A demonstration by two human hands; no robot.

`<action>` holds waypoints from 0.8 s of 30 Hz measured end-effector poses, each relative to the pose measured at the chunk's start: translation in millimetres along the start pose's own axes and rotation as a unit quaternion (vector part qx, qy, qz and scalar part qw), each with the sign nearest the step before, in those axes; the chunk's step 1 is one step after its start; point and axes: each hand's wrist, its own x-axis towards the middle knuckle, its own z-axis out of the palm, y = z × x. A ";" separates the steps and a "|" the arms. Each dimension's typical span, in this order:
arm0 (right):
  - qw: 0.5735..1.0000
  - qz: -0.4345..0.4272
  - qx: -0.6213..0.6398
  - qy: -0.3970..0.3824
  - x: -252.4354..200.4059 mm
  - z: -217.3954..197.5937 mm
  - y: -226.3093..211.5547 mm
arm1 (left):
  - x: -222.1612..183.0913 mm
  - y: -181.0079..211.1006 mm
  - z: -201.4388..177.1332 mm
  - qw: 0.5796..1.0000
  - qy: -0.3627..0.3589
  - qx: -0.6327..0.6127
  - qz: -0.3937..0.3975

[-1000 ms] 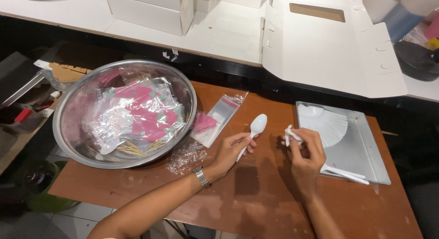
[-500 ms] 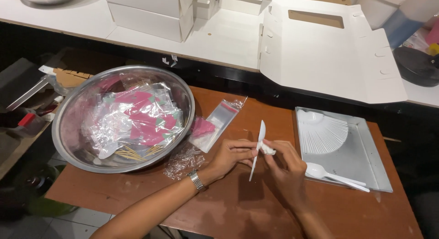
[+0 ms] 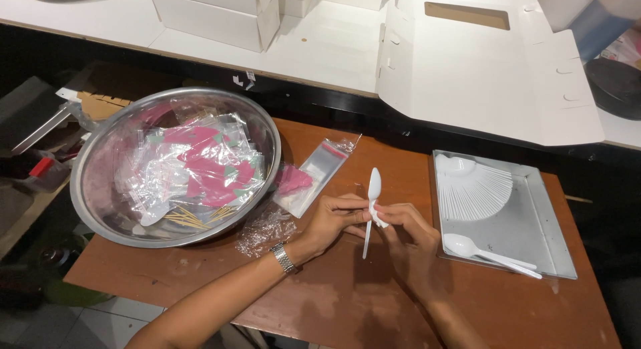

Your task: Wrapping individual plastic spoons and paper cutouts into small plastic bags and organizing them in a tray.

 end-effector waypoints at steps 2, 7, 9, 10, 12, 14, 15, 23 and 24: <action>0.999 0.011 -0.013 -0.043 9.1 -7.9 -14.5 | 1.9 4.8 -2.4 1.000 0.006 -0.005 -0.014; 0.998 -0.040 -0.025 -0.041 9.7 -1.7 -14.1 | 1.3 18.7 -0.8 0.997 0.049 -0.023 -0.055; 0.991 -0.079 -0.048 -0.093 1.9 2.0 -8.5 | 3.8 24.3 -9.6 0.996 0.073 -0.033 -0.042; 0.992 -0.075 -0.046 -0.095 -1.5 3.0 -3.2 | 6.4 26.4 -16.0 0.996 0.076 -0.033 -0.044; 0.979 -0.097 -0.036 -0.176 -8.2 5.5 8.2 | 13.1 30.2 -29.3 0.997 0.063 0.011 -0.036; 0.987 -0.056 -0.020 -0.150 -6.8 -11.9 22.2 | 14.9 38.0 -29.1 0.997 0.069 -0.002 -0.025; 0.992 -0.018 -0.006 -0.123 -5.6 -19.3 28.8 | 15.4 43.4 -29.8 0.997 0.074 -0.014 -0.010; 0.995 -0.049 -0.086 -0.008 1.1 -0.1 15.3 | -0.6 11.0 -6.8 0.998 0.035 0.030 -0.041; 0.991 -0.059 -0.122 -0.010 2.5 1.6 18.0 | -1.6 9.2 1.1 0.998 0.035 0.034 -0.050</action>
